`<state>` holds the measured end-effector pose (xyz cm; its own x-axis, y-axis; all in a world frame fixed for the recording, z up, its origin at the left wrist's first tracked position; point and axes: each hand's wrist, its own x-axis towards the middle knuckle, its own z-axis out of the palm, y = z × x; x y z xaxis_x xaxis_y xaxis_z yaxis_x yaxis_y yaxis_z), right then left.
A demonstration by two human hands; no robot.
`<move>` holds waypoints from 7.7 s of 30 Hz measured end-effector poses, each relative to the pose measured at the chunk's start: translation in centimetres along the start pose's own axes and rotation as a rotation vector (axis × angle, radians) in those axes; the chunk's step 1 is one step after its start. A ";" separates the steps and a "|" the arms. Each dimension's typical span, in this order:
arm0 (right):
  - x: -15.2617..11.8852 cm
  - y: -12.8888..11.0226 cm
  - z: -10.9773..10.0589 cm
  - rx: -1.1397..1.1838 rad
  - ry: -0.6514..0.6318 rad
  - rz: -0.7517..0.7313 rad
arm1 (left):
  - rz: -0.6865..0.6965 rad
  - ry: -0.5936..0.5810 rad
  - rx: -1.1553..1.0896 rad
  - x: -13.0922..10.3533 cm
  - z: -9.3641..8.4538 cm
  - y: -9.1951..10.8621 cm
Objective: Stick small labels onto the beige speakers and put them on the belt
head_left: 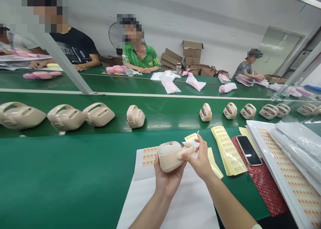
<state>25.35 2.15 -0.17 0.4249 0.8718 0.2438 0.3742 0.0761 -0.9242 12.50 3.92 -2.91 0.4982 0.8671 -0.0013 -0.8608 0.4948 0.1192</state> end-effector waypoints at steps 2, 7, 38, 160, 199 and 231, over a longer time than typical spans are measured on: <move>0.5 0.3 -0.7 0.026 0.007 0.038 | 0.035 0.037 0.149 0.0 -0.4 1.2; 1.6 -1.0 -2.8 0.300 -0.231 0.114 | 0.216 0.046 0.856 -0.5 -1.3 4.9; -2.3 -0.9 0.3 0.095 -0.268 -0.502 | 0.206 -0.187 1.523 -2.7 -0.3 4.5; 7.0 9.4 -2.7 -0.400 0.027 0.349 | -0.138 0.388 0.617 -0.2 -3.6 3.9; 0.4 -0.5 0.0 0.275 -0.181 0.216 | -0.096 0.403 1.149 1.1 1.5 1.5; 2.9 4.4 13.7 -0.270 -0.414 -0.395 | 0.323 -0.030 0.149 0.7 -3.5 8.1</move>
<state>16.89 11.68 -7.53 -0.1215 0.9220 0.3677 0.6557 0.3527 -0.6676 5.48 8.74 -5.38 0.2071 0.9743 0.0887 -0.9509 0.1791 0.2524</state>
